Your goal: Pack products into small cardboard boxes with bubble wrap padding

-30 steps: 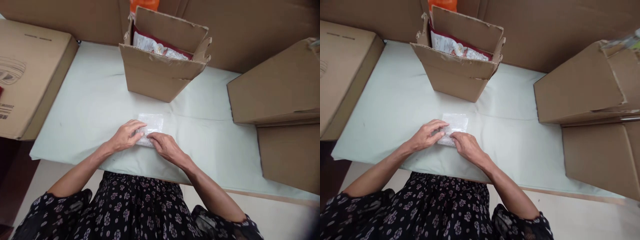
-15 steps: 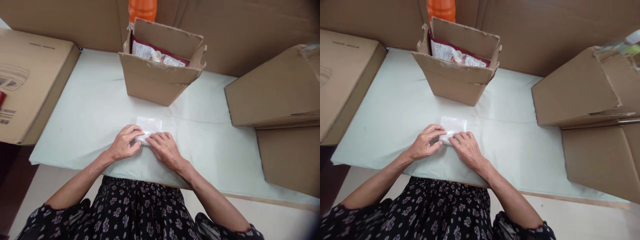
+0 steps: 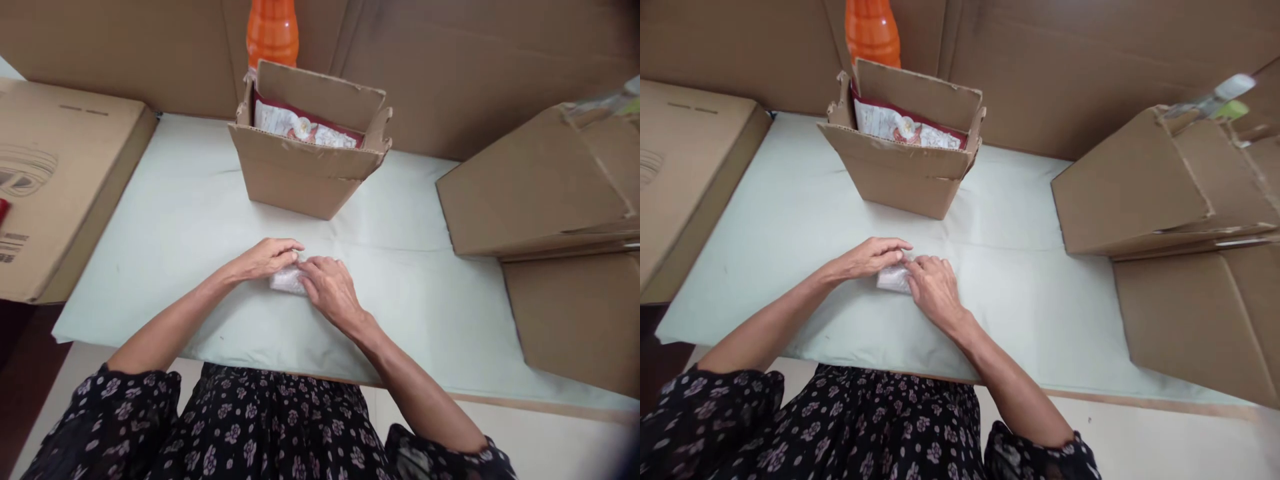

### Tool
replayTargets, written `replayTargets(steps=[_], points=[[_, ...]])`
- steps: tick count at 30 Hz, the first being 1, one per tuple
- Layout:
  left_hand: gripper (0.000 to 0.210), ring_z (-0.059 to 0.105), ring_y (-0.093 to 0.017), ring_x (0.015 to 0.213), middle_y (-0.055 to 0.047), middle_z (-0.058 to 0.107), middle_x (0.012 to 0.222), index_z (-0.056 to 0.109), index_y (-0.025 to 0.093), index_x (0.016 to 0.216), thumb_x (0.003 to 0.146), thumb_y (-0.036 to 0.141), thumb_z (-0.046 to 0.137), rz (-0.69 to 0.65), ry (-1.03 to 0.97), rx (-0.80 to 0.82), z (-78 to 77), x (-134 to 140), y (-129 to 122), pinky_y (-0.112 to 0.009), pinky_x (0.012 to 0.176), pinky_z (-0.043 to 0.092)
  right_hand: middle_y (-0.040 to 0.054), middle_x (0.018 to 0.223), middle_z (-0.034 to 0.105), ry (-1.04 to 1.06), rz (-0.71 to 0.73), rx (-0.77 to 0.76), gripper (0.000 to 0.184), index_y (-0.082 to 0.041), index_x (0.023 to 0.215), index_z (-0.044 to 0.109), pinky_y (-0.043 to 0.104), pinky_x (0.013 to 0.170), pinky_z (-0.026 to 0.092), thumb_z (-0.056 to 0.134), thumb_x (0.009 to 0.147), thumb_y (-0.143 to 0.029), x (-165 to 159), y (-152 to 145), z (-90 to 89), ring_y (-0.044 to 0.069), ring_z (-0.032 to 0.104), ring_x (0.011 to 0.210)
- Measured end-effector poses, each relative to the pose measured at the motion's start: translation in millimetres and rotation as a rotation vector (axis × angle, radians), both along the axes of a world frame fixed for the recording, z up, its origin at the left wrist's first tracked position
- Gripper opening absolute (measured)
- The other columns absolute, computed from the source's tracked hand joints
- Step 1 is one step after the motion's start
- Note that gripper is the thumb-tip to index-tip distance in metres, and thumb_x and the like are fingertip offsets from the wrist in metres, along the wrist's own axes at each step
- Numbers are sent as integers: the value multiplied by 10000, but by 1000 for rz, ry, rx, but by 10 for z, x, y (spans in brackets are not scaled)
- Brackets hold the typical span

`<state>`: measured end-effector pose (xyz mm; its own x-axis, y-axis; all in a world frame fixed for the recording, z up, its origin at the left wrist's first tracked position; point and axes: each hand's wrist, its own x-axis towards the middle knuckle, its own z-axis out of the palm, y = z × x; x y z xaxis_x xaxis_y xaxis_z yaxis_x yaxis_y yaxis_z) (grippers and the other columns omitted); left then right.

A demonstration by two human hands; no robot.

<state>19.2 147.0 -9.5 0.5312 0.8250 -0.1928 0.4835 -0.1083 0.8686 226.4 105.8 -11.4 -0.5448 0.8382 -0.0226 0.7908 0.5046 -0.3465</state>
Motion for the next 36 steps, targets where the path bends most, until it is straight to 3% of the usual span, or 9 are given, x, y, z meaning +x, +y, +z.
replayTargets(steps=[5,11,16,19,22,24,27,32,36], points=[[485,639,-145,797,-76,699,1068,658,159,1276,815,166,508,97,-44,153,-142,-2,-112,-279,746,536,212,1474,540,-61,-31,41,482,-140,1351,610,485,959,440,666,920,-349,14,269,-40,375,528,1259],[408,621,-261,1162,-143,656,1241,663,154,1242,866,302,609,374,-51,368,-158,-56,-310,-404,971,535,170,1323,664,145,18,-93,226,-147,1118,684,462,996,450,615,931,-253,46,209,-145,324,581,1232],[780,635,-274,1200,-173,618,1363,425,168,1503,823,393,734,492,-183,126,-112,-147,-769,-412,1018,517,84,1033,734,483,-142,-165,144,-193,1017,650,376,891,501,538,980,-275,79,-93,-165,222,667,957],[729,694,-201,1019,-123,691,1179,355,166,1543,893,319,649,470,-288,13,-84,-50,-934,-325,904,555,65,1059,735,542,-121,-265,155,-212,1071,639,359,877,521,565,966,-297,127,-214,-106,209,674,961],[639,692,-168,918,-80,706,1101,415,202,1517,909,258,606,416,-222,61,-27,49,-946,-263,776,563,84,1145,737,473,-77,-317,436,-217,1297,584,395,910,533,689,895,-351,187,-248,-30,237,690,1015],[584,693,-184,957,-82,711,1129,477,227,1481,910,240,599,312,-128,174,59,62,-863,-265,756,570,88,1129,748,428,-41,-291,449,-214,1302,599,394,899,540,701,891,-365,219,-237,20,242,703,996],[524,656,-240,1141,-111,689,1236,526,232,1439,923,257,612,228,0,550,315,7,-560,-374,948,564,64,990,765,411,-25,-188,201,-209,1091,690,341,818,552,616,951,-332,285,-189,115,211,711,878],[510,459,-322,1423,-128,611,1397,551,194,1399,891,174,594,388,252,1127,827,-113,315,-556,1195,339,42,890,752,537,-137,96,169,-208,1012,699,276,712,569,624,950,-347,628,24,455,171,692,743],[280,654,-259,1106,-62,736,1018,678,178,1057,840,85,528,383,365,1175,899,-142,783,-543,1162,372,14,889,734,573,-297,369,231,-244,1043,708,306,743,566,680,921,-438,951,381,942,180,683,768]])
